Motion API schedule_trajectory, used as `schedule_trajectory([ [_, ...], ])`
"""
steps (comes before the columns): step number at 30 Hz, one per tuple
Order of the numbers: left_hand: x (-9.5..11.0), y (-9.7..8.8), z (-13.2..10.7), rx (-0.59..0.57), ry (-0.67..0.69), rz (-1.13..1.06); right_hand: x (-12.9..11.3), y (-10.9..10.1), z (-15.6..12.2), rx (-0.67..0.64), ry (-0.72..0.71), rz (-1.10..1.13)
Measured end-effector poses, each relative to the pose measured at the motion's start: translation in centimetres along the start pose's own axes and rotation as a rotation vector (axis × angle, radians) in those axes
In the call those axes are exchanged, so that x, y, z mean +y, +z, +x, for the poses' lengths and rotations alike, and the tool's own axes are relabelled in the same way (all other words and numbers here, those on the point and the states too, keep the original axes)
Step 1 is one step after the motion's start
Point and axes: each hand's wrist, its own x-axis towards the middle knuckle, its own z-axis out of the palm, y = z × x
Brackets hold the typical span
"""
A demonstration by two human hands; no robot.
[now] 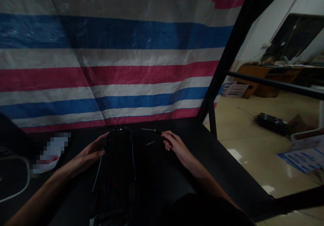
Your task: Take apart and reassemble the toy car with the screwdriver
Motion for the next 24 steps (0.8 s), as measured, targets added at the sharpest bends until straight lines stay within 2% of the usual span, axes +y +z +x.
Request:
schedule_trajectory([
  [5, 0.6, 0.9, -0.3, -0.011, -0.040, -0.064, 0.0, 0.3, 0.4, -0.015, -0.010, -0.091],
  [7, 0.5, 1.2, -0.4, -0.008, -0.041, -0.089, -1.2, 1.0, 0.9, -0.042, -0.020, -0.147],
  [9, 0.2, 1.3, -0.4, 0.003, -0.038, -0.110, -3.4, 2.3, 1.5, -0.090, -0.037, -0.213],
  [11, -0.1, 1.3, -0.4, 0.014, -0.035, -0.123, -6.3, 4.5, 1.9, -0.173, -0.071, -0.304],
  [13, -0.3, 1.3, -0.3, 0.011, -0.030, -0.134, -9.0, 7.6, 1.6, -0.334, -0.221, -0.553],
  [15, -0.4, 1.4, -0.3, -0.004, -0.018, -0.149, -10.7, 11.2, 0.8, -0.438, -0.383, -0.756],
  [17, -0.3, 1.6, -0.3, -0.009, -0.012, -0.159, -11.2, 14.5, -0.3, -0.514, -0.489, -0.935],
  [19, -0.2, 1.8, -0.3, -0.002, -0.002, -0.157, -10.7, 16.9, -1.3, -0.538, -0.518, -1.075],
  [21, -0.2, 1.9, -0.4, 0.000, 0.014, -0.153, -10.0, 18.1, -2.1, -0.533, -0.520, -1.152],
  [24, -0.3, 1.8, -0.4, -0.033, 0.050, -0.156, -9.4, 18.7, -3.0, -0.504, -0.536, -1.219],
])
